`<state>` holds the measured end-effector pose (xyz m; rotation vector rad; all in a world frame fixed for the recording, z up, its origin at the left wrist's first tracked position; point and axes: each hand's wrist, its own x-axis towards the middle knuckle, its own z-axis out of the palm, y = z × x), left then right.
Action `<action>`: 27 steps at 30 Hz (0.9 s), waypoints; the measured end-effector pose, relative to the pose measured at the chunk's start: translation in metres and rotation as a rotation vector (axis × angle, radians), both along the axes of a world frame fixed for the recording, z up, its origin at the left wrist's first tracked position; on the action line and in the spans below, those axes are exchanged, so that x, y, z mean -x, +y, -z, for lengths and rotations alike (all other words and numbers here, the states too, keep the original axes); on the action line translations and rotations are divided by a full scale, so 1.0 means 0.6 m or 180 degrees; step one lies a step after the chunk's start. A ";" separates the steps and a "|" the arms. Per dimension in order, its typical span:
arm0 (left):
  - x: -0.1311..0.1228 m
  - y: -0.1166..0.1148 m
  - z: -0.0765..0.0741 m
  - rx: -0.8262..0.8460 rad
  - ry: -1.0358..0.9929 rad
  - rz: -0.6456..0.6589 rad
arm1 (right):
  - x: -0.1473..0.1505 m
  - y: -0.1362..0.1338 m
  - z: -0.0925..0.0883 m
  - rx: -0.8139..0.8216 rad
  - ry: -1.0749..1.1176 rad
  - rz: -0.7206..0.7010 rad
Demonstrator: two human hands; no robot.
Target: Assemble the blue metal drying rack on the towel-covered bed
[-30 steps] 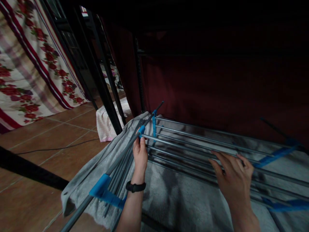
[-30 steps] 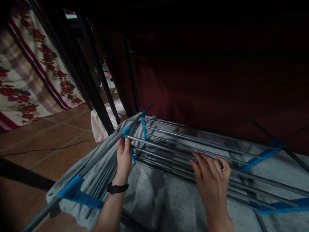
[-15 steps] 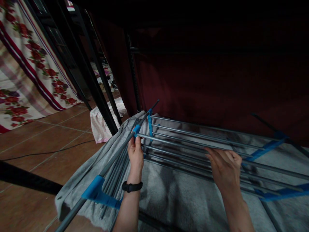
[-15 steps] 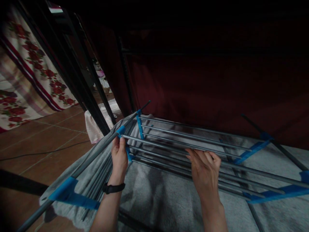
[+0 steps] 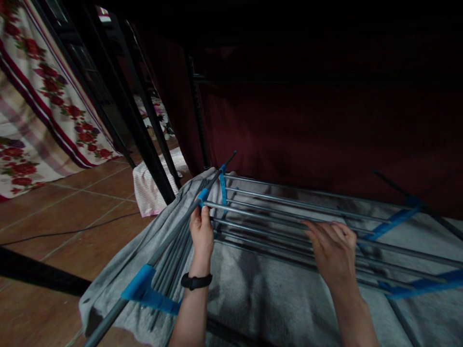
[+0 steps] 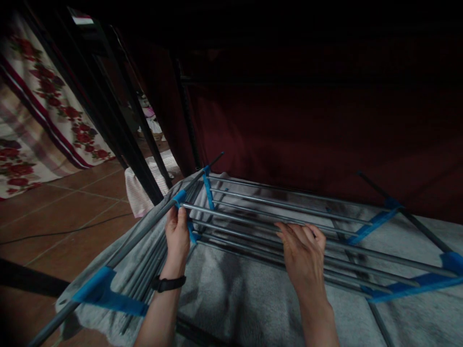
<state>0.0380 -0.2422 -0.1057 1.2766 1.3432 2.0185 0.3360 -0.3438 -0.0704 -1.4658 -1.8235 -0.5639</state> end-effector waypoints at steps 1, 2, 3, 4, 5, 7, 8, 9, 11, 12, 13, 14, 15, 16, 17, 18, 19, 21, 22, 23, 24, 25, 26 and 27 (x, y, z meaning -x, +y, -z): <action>0.000 0.000 -0.001 -0.0007 -0.0007 0.0001 | 0.000 0.000 0.000 -0.0006 0.0009 0.0007; -0.001 -0.001 -0.002 -0.0018 -0.0017 0.0023 | 0.001 0.000 0.001 -0.0011 0.0015 0.0011; -0.001 -0.001 -0.002 -0.0029 -0.0028 0.0046 | 0.001 -0.001 0.001 -0.0016 0.0014 0.0010; -0.001 -0.001 -0.003 -0.0034 -0.0042 0.0072 | 0.001 -0.001 0.001 -0.0023 0.0004 0.0001; 0.000 -0.002 -0.003 -0.0026 -0.0070 0.0094 | 0.001 -0.001 0.001 -0.0031 -0.0009 -0.0018; 0.001 -0.003 -0.002 0.0034 -0.0165 0.0151 | -0.001 -0.003 -0.001 -0.0052 -0.0023 -0.0081; 0.003 -0.003 -0.002 0.0074 -0.0216 0.0196 | -0.002 -0.004 -0.003 -0.0062 -0.0014 -0.0122; 0.004 -0.004 -0.002 0.0105 -0.0274 0.0236 | -0.004 -0.006 -0.006 -0.0076 0.0011 -0.0155; 0.006 -0.005 -0.004 0.0118 -0.0374 0.0335 | -0.008 -0.011 -0.011 -0.0102 0.0087 -0.0170; 0.007 -0.006 -0.005 0.0094 -0.0397 0.0384 | -0.010 -0.015 -0.014 -0.0107 0.0127 -0.0143; 0.008 -0.007 -0.007 0.0057 -0.0396 0.0431 | -0.012 -0.019 -0.017 -0.0107 0.0161 -0.0099; 0.008 -0.008 -0.009 0.0010 -0.0375 0.0471 | -0.013 -0.023 -0.019 -0.0099 0.0186 -0.0043; 0.009 -0.009 -0.012 -0.0034 -0.0331 0.0505 | -0.015 -0.028 -0.021 -0.0088 0.0208 0.0020; 0.009 -0.010 -0.014 -0.0066 -0.0278 0.0519 | -0.017 -0.032 -0.022 -0.0070 0.0226 0.0077; 0.009 -0.011 -0.016 -0.0083 -0.0236 0.0504 | -0.019 -0.036 -0.022 -0.0055 0.0245 0.0125; 0.009 -0.012 -0.017 -0.0085 -0.0206 0.0480 | -0.022 -0.040 -0.022 -0.0045 0.0265 0.0159; 0.009 -0.013 -0.018 -0.0082 -0.0199 0.0448 | -0.025 -0.042 -0.022 -0.0035 0.0281 0.0176; 0.006 -0.017 -0.020 -0.0074 -0.0182 0.0409 | -0.031 -0.044 -0.024 0.0024 0.0265 0.0139; 0.003 -0.019 -0.020 -0.0083 -0.0160 0.0393 | -0.033 -0.043 -0.027 0.0072 0.0223 0.0101; 0.000 -0.022 -0.021 -0.0098 -0.0138 0.0373 | -0.035 -0.042 -0.032 0.0116 0.0165 0.0062; -0.004 -0.025 -0.021 -0.0114 -0.0130 0.0341 | -0.035 -0.040 -0.040 0.0154 0.0096 0.0021; -0.007 -0.028 -0.020 -0.0130 -0.0150 0.0281 | -0.034 -0.039 -0.048 0.0176 0.0027 -0.0020; -0.011 -0.031 -0.018 -0.0144 -0.0207 0.0202 | -0.031 -0.038 -0.058 0.0178 -0.0030 -0.0056; -0.015 -0.034 -0.016 -0.0157 -0.0298 0.0161 | -0.027 -0.037 -0.067 0.0161 -0.0063 -0.0087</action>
